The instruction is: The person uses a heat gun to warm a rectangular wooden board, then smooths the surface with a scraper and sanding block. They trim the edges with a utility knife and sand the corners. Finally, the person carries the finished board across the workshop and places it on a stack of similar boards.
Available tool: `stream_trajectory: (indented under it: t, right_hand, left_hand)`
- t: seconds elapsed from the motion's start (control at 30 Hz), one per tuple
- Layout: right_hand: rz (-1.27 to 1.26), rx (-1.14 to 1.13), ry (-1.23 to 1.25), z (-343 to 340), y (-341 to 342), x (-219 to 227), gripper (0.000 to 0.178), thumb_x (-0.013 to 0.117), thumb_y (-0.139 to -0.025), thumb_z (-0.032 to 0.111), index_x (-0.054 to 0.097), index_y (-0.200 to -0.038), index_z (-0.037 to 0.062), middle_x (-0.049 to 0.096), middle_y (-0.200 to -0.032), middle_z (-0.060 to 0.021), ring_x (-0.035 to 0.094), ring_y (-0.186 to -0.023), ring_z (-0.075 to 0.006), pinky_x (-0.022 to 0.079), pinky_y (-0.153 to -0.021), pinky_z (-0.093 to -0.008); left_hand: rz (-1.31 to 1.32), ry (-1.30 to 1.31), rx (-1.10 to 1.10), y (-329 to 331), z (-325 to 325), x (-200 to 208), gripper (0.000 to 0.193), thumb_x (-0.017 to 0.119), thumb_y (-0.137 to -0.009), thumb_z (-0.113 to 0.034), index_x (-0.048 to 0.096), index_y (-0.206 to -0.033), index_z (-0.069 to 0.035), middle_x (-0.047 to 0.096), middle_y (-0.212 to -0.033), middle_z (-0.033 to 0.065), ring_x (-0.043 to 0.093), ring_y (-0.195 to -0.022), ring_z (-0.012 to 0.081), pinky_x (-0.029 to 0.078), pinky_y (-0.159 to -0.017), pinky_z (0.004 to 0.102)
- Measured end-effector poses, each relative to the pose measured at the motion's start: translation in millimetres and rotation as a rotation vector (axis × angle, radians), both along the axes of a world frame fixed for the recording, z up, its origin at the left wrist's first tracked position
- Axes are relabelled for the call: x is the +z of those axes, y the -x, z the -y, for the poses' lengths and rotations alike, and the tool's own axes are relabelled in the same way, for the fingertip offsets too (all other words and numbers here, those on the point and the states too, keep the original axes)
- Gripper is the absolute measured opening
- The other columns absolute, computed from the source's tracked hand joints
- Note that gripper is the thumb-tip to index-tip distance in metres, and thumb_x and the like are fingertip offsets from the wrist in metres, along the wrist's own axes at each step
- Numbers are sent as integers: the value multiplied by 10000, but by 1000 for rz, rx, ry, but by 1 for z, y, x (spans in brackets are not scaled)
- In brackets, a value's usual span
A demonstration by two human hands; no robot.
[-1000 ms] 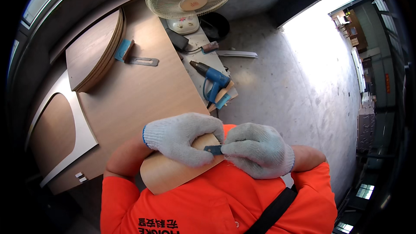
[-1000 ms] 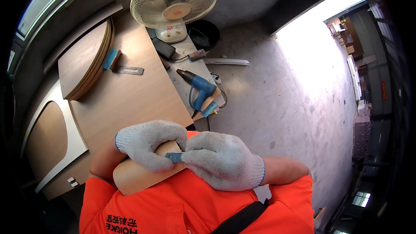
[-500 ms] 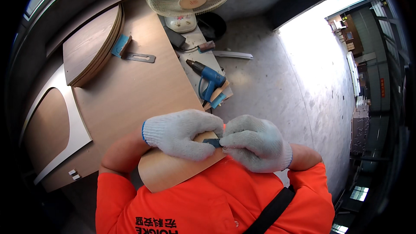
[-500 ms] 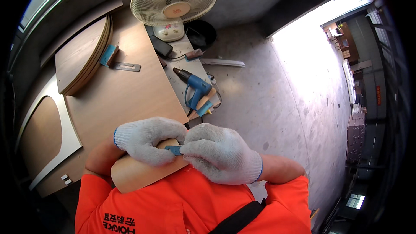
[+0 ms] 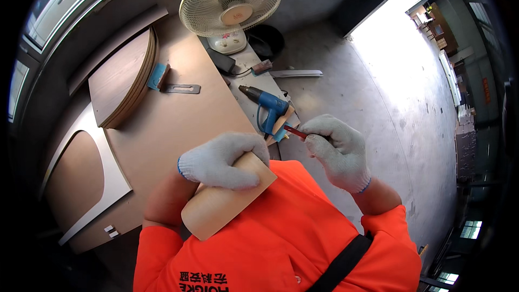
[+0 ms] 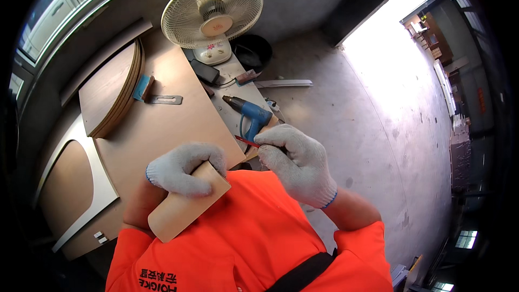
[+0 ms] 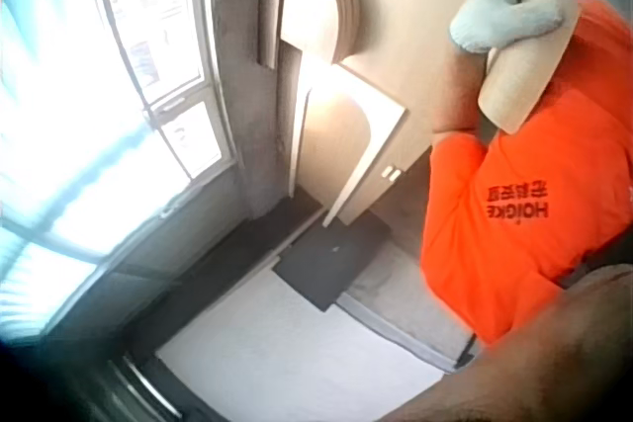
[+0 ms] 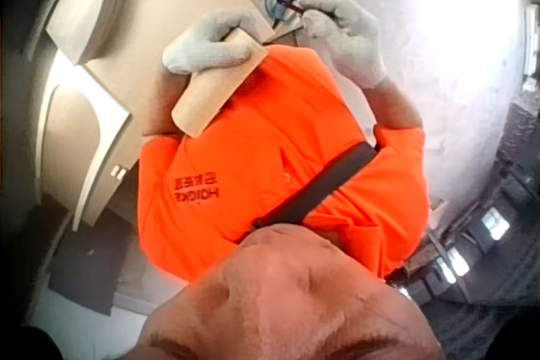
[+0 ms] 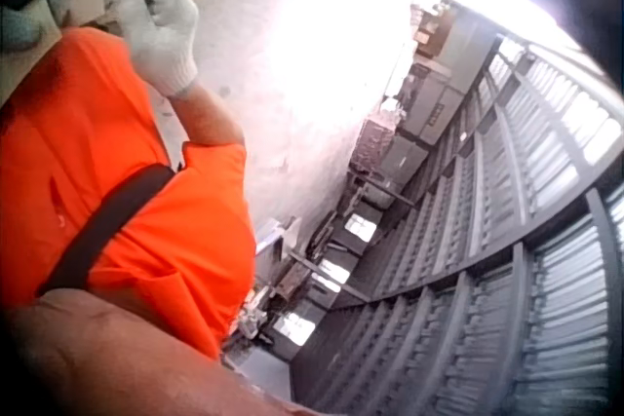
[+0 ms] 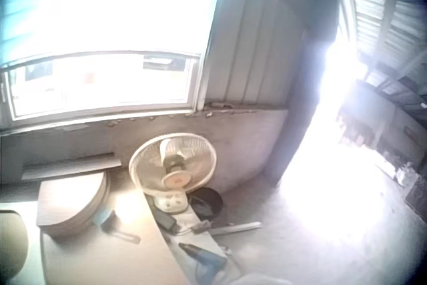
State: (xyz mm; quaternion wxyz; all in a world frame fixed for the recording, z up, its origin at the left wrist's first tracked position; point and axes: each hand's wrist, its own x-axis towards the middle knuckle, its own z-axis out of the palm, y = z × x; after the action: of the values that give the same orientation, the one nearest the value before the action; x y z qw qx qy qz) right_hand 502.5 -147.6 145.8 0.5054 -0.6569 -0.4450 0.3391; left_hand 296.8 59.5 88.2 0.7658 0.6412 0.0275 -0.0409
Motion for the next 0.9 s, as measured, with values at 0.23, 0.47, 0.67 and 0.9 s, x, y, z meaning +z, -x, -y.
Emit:
stream_trajectory:
  t: [0.23,0.47,0.67,0.9]
  right_hand:
    - [-133,-6,74,-2,9,-24,190,691,-1057,12,727,-1231,-57,730,-1123,-58,688,-964,-86,576,-871,-254]
    - [-206,6,136,-15,11,-31,230,687,-1057,21,726,-1276,-38,724,-1123,-55,666,-990,-81,563,-896,-255]
    - [-217,104,-69,-37,25,-29,308,646,-1065,-5,682,-1370,-30,700,-1154,-54,654,-998,-93,555,-905,-263]
    - [-457,250,19,-43,27,-31,229,581,-1090,-12,675,-1299,-24,663,-1167,-51,653,-986,-98,561,-891,-259]
  left_hand:
    - [-123,93,443,4,-7,6,255,634,-1005,-218,713,-898,0,700,-889,62,655,-850,147,528,-792,298]
    - [-126,194,536,7,-2,-8,306,598,-1050,-249,725,-908,-9,710,-877,56,668,-801,124,539,-725,282]
    - [-189,134,534,4,9,6,354,572,-1072,-273,708,-924,19,723,-905,93,657,-846,176,524,-793,305]
    - [202,-79,481,70,26,-4,758,828,-742,-303,663,-1409,18,613,-1497,177,582,-1407,306,443,-1196,433]
